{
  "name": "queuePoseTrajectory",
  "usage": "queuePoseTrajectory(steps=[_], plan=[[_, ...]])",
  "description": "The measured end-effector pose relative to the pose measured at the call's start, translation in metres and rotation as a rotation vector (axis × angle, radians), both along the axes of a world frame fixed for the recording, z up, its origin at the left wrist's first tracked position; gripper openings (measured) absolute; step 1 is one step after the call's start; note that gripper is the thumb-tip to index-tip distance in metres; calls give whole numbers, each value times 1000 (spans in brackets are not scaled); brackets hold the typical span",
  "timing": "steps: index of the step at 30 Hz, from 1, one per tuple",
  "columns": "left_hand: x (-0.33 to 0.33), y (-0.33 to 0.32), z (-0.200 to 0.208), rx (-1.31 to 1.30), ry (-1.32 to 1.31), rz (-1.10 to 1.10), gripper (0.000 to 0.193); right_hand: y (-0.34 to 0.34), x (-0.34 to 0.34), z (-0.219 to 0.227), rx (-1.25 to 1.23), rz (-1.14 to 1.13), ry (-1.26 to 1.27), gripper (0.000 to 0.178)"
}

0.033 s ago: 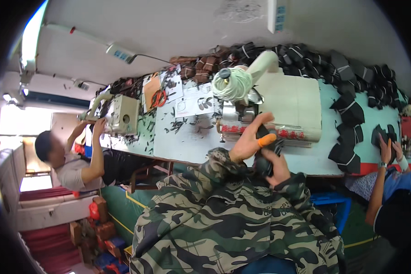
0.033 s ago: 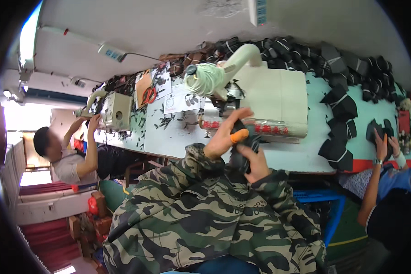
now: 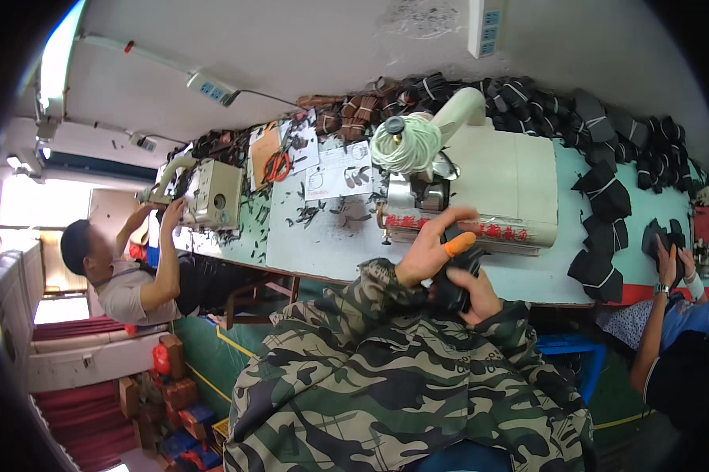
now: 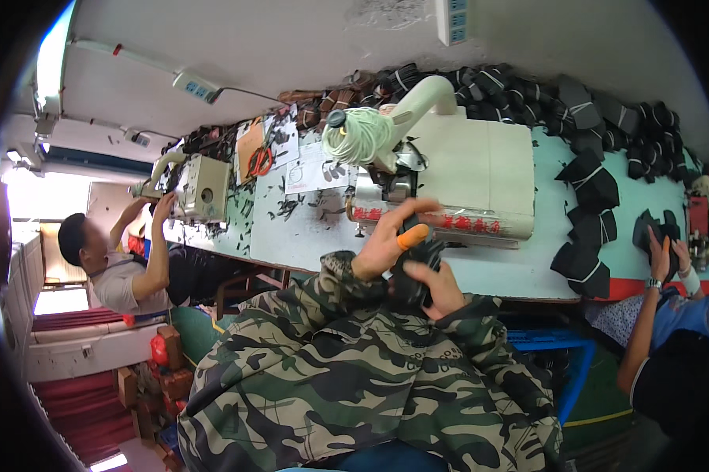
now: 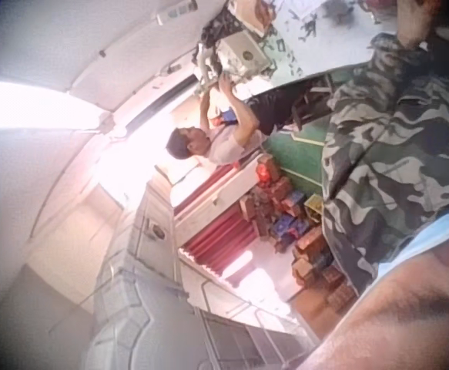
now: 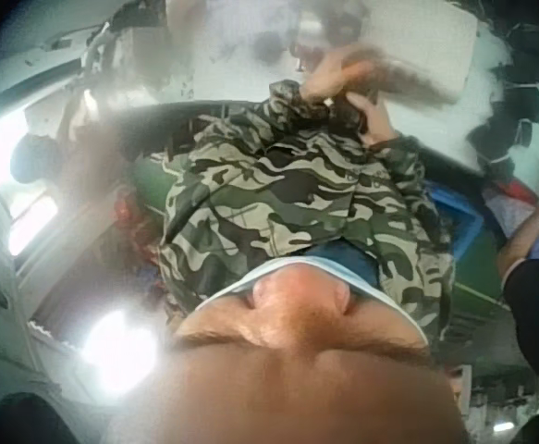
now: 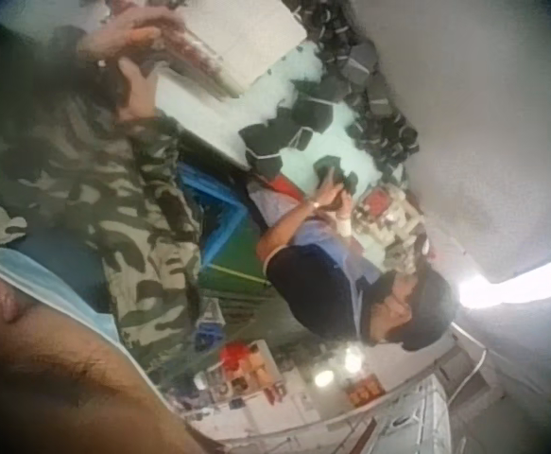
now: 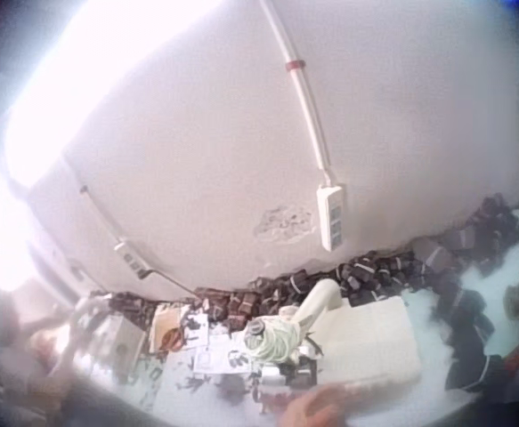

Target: Using a sewing machine to stitch together components for footwear.

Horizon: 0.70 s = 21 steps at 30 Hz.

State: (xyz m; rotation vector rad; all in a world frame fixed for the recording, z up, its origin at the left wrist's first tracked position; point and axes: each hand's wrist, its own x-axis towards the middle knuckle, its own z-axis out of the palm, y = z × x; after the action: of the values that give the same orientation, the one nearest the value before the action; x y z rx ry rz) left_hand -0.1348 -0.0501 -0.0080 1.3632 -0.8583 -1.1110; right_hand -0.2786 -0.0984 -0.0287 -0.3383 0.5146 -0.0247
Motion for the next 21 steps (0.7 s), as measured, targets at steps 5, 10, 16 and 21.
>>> queuePoseTrajectory(steps=[5,10,16,21], plan=[[-21,57,14,135,-51,3,27,-7,-11,10,-110,294,-130,36],[-19,62,7,-80,-396,155,32,11,4,2,-332,312,-43,33],[3,93,-1,98,-191,142,35,31,27,-4,-305,262,-33,42],[22,93,-7,-61,15,296,35,55,60,-9,-370,249,49,47]])
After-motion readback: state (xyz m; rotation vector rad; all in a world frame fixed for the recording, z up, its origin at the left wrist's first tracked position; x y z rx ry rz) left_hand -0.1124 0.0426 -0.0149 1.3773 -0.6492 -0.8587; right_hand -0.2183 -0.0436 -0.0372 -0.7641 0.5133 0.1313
